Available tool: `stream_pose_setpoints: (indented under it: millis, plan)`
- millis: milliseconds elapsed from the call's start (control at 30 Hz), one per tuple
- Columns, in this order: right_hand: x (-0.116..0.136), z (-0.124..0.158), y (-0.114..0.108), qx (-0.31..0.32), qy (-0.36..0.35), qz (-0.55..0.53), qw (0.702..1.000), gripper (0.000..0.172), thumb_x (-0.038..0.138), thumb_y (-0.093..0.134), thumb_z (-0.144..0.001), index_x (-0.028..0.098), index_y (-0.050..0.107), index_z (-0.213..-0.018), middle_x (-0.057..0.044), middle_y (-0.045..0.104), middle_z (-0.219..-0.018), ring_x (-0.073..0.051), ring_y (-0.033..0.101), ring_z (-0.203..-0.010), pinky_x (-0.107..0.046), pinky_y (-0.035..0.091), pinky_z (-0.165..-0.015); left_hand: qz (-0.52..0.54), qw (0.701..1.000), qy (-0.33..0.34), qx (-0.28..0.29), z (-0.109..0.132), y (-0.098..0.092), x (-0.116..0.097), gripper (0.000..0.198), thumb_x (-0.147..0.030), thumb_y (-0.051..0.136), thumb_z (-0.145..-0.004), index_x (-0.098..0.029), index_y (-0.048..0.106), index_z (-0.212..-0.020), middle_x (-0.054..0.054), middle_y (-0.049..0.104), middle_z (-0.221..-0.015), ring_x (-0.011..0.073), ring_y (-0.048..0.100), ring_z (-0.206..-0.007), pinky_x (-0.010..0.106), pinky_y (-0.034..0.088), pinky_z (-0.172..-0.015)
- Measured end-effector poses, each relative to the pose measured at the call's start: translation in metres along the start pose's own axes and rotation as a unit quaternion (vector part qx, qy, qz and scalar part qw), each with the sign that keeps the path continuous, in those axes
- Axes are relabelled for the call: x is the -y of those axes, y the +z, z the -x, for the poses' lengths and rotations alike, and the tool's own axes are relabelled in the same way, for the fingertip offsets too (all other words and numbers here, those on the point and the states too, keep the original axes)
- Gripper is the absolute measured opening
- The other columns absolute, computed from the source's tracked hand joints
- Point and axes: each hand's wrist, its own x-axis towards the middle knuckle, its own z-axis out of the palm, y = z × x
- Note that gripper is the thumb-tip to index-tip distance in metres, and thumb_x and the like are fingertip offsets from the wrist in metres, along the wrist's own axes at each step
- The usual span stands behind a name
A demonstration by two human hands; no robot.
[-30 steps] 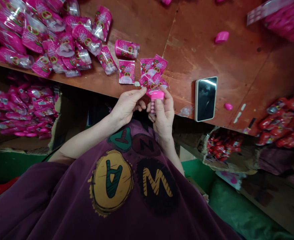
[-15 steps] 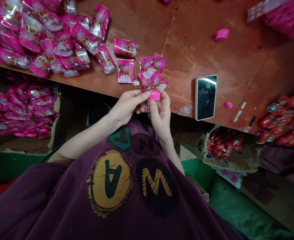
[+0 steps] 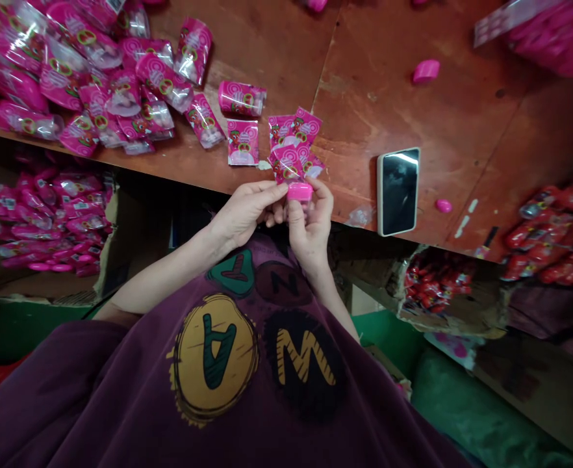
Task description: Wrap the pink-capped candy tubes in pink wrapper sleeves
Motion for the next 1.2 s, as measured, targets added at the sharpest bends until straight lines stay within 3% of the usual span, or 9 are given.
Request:
stream_pose_setpoints:
  millis: [133, 200, 367, 533, 700, 833, 1033, 1200]
  plan:
    - [-0.004, -0.001, -0.012, 0.019, -0.016, 0.024, 0.999, 0.046, 0.054, 0.064, -0.103, 0.037, 0.049, -0.143, 0.001, 0.059, -0.095, -0.013, 0.056, -0.073, -0.027, 0.053, -0.061, -0.061, 0.984, 0.103, -0.131, 0.0, -0.003, -0.006, 0.025, -0.043, 0.079, -0.094, -0.022, 0.072, -0.103, -0.002, 0.07, -0.075, 0.0064, 0.055, -0.049, 0.021, 0.035, -0.043]
    - [-0.003, -0.002, -0.019, 0.04, -0.016, 0.032, 0.999, 0.045, 0.052, 0.065, -0.102, 0.037, 0.05, -0.142, 0.001, 0.058, -0.091, -0.013, 0.055, -0.071, -0.027, 0.051, -0.06, -0.099, 0.968, 0.168, -0.156, -0.003, -0.009, -0.012, 0.028, -0.043, 0.082, -0.091, -0.025, 0.071, -0.11, -0.001, 0.074, -0.087, 0.0058, 0.057, -0.052, 0.021, 0.036, -0.046]
    - [0.002, -0.002, -0.025, 0.093, 0.002, 0.02, 0.995, 0.043, 0.05, 0.064, -0.103, 0.036, 0.05, -0.142, 0.004, 0.055, -0.083, -0.012, 0.054, -0.066, -0.026, 0.048, -0.057, -0.177, 0.965, 0.167, -0.098, -0.014, -0.027, -0.024, 0.025, -0.04, 0.085, -0.089, -0.021, 0.073, -0.098, -0.001, 0.069, -0.078, 0.006, 0.054, -0.051, 0.021, 0.033, -0.046]
    - [0.005, 0.0, -0.024, 0.115, 0.012, -0.025, 0.993, 0.041, 0.052, 0.065, -0.103, 0.035, 0.049, -0.137, 0.005, 0.054, -0.08, -0.011, 0.054, -0.062, -0.027, 0.045, -0.056, -0.188, 0.967, 0.15, -0.082, -0.017, -0.035, -0.028, 0.02, -0.03, 0.088, -0.085, -0.019, 0.074, -0.094, -0.002, 0.066, -0.073, 0.0045, 0.047, -0.048, 0.021, 0.03, -0.043]
    - [0.008, 0.0, -0.027, 0.115, 0.019, -0.018, 0.993, 0.043, 0.054, 0.065, -0.102, 0.035, 0.049, -0.136, 0.005, 0.056, -0.081, -0.012, 0.056, -0.063, -0.029, 0.045, -0.057, -0.219, 0.966, 0.134, -0.044, -0.013, -0.04, -0.035, 0.03, -0.04, 0.088, -0.086, -0.017, 0.071, -0.077, -0.002, 0.061, -0.063, 0.0057, 0.05, -0.052, 0.02, 0.033, -0.045]
    - [0.009, 0.002, -0.023, 0.119, 0.029, -0.018, 0.992, 0.044, 0.058, 0.065, -0.101, 0.033, 0.049, -0.134, 0.004, 0.058, -0.082, -0.013, 0.057, -0.064, -0.03, 0.048, -0.059, -0.203, 0.971, 0.125, -0.001, -0.014, -0.04, -0.037, 0.033, -0.044, 0.087, -0.087, -0.016, 0.072, -0.076, 0.003, 0.069, -0.075, 0.0086, 0.061, -0.061, 0.02, 0.039, -0.049]
    - [0.01, 0.005, -0.013, 0.133, 0.043, -0.061, 0.988, 0.044, 0.059, 0.065, -0.101, 0.034, 0.048, -0.134, 0.005, 0.056, -0.084, -0.012, 0.057, -0.063, -0.03, 0.049, -0.061, -0.123, 0.988, 0.093, 0.001, -0.015, -0.036, -0.027, 0.041, -0.053, 0.072, -0.098, -0.018, 0.069, -0.079, 0.001, 0.068, -0.071, 0.0115, 0.065, -0.062, 0.023, 0.045, -0.054]
    - [0.013, 0.0, -0.013, 0.128, 0.057, -0.056, 0.989, 0.051, 0.063, 0.068, -0.097, 0.036, 0.049, -0.136, 0.004, 0.056, -0.085, -0.012, 0.056, -0.063, -0.03, 0.052, -0.06, -0.115, 0.991, 0.065, 0.019, -0.008, -0.036, -0.02, 0.032, -0.046, 0.085, -0.089, -0.017, 0.075, -0.083, 0.003, 0.073, -0.074, 0.0119, 0.068, -0.064, 0.023, 0.048, -0.056]
